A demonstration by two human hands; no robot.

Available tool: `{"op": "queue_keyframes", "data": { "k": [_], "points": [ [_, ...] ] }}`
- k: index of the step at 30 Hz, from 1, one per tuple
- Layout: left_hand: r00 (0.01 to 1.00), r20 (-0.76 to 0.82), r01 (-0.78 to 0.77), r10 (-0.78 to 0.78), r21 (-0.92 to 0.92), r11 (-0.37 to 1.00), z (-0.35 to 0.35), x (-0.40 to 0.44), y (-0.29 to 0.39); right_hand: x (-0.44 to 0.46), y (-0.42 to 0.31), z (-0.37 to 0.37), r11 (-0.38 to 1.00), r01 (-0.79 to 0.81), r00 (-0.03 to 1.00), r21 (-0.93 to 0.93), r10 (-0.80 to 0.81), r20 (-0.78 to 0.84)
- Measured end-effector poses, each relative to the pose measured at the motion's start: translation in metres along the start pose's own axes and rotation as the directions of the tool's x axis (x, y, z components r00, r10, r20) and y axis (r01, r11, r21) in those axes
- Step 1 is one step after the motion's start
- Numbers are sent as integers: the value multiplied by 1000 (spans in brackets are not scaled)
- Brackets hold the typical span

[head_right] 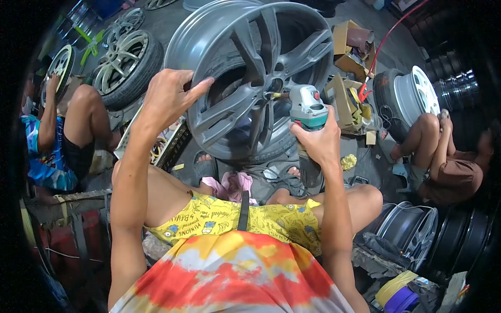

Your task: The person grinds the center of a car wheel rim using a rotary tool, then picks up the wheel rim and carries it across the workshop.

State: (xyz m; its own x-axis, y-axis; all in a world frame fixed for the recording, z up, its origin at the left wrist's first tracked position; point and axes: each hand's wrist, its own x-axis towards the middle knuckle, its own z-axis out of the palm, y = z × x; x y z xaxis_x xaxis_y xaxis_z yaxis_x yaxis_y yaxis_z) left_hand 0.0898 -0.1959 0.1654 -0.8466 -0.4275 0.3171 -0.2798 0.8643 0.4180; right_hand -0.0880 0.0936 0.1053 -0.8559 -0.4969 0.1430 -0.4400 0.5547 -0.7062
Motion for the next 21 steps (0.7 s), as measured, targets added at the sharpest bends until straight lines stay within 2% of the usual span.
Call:
{"op": "queue_keyframes", "data": {
  "k": [3,5,8,15,19,21],
  "points": [
    [999,30,15,-17,51,999,-4,2,4,4,23,0,998,5,999,65,-2,-54],
    [1000,20,10,-10,24,1000,-2,2,-1,4,30,2,994,-1,996,113,11,-83],
    [999,34,22,-22,19,1000,-5,3,5,-3,32,3,988,145,981,44,-138,-139],
    [999,38,-8,7,34,999,-2,2,-1,-15,72,23,971,-32,996,236,52,-76],
    [1000,21,1,0,-12,1000,-3,2,0,-6,74,21,970,17,992,241,13,-122],
    [999,50,12,-15,57,998,-5,3,1,-11,71,22,964,21,994,263,8,-109]
  ]
}}
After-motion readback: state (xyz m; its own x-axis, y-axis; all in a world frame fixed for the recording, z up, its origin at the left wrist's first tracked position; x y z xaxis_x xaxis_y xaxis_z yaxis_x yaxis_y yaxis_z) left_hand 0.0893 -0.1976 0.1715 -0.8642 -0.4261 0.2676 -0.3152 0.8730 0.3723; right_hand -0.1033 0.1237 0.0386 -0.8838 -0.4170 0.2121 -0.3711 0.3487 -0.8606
